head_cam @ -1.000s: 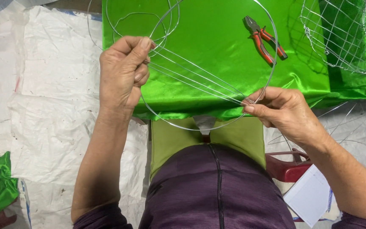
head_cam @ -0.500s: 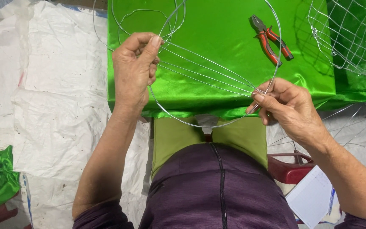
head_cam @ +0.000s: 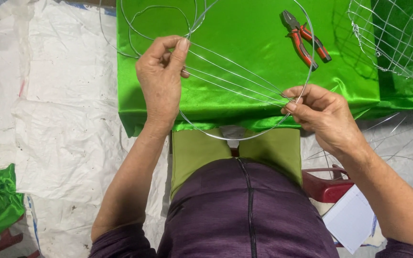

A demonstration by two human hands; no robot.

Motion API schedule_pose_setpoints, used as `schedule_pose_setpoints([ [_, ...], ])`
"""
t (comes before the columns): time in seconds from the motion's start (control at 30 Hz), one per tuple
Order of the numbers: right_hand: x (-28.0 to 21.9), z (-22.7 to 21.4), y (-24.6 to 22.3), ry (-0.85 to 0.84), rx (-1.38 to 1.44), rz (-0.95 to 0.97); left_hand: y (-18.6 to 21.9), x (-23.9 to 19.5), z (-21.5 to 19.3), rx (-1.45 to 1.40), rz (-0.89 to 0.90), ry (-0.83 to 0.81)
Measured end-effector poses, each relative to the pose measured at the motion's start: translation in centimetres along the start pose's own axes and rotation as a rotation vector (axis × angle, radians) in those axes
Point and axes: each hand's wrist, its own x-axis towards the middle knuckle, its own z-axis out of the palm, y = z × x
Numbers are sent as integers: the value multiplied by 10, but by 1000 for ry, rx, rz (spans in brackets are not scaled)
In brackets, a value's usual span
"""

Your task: The person constructs a circular wire frame by hand, bending and joining thin metal wires together.

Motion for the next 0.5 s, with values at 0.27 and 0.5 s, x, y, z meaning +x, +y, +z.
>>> schedule_pose_setpoints([
  [0.27,4,4,8,13,13,74,-20,4,9,-132,-124,27],
  [0.5,9,0,21,-20,5,144,-31,9,12,-131,-212,-15],
])
